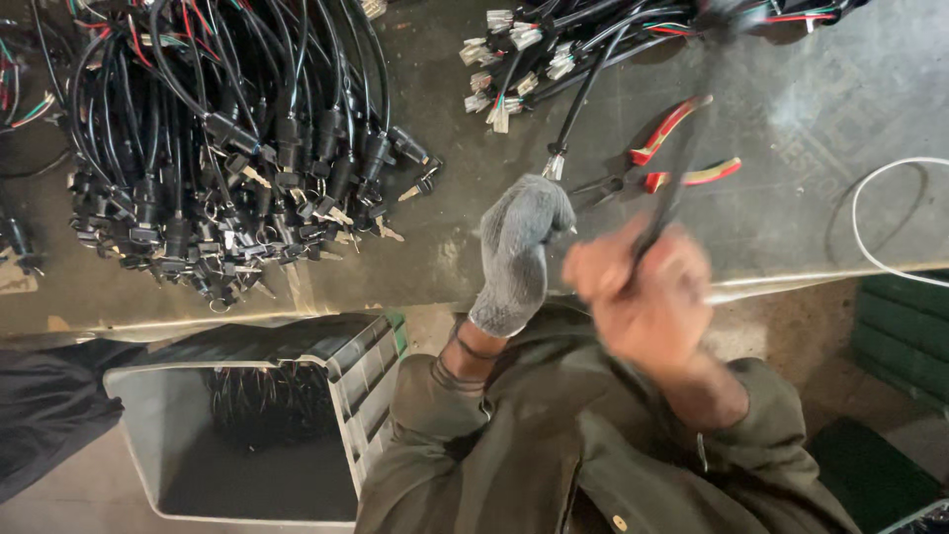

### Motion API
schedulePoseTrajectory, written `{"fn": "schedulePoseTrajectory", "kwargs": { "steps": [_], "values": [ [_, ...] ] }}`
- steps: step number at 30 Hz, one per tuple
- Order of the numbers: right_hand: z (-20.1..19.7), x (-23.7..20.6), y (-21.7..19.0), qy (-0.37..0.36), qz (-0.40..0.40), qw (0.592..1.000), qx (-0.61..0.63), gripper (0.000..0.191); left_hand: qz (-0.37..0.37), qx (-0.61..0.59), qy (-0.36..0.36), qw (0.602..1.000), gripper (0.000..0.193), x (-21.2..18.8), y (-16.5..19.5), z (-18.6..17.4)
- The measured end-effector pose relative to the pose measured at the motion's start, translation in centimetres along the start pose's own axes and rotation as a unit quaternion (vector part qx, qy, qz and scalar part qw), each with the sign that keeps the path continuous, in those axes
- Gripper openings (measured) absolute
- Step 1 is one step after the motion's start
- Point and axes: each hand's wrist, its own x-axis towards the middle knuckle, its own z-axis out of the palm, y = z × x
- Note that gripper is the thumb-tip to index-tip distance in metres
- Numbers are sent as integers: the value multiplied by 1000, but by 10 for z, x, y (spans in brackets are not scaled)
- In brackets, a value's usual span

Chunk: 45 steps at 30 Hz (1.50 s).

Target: The person uses pliers to crimp metal terminals onto the ends of black wires. They repeatedly pick up wires, position the terminal, and squeeze the pliers to secure the connection. Finished wires are placed on the table.

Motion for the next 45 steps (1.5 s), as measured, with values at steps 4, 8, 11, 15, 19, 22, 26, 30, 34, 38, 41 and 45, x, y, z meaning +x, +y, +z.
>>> {"fn": "schedulePoseTrajectory", "kwargs": {
  "steps": [4,8,11,15,19,22,26,30,34,38,41,45],
  "values": [
    [21,-1,-26,-46,-110,958,-262,39,-65,43,-50,996,27,-17,-28,-20],
    [1,8,-46,-71,-161,859,-481,17,-102,132,-98,981,52,-23,1,-33],
    [-14,9,-28,-153,-147,754,-621,11,-172,-388,76,902,56,-11,41,-30],
    [-15,15,-5,-116,-117,785,-597,25,19,-215,-191,958,35,-1,61,3],
    [-19,27,-29,-134,-108,721,-672,20,-81,-124,-8,989,30,5,53,23],
    [-25,29,-66,-63,-204,724,-656,14,-69,-31,-8,997,24,-2,61,28],
    [-3,35,-96,-144,26,965,-217,9,-30,122,-199,972,23,-37,83,53],
    [13,66,-124,-239,-75,956,-153,18,-22,176,-257,950,24,-45,98,59],
    [-5,61,-115,-119,-108,982,-102,19,-13,176,-280,944,25,-33,113,60],
    [-47,29,-82,-3,-174,982,-76,21,64,216,-277,934,31,-17,126,63],
    [-63,14,-72,51,-195,967,-154,16,194,455,-190,848,25,-6,125,54],
    [-64,42,-72,103,-213,945,-226,14,52,388,-44,919,32,4,111,36]
  ]
}}
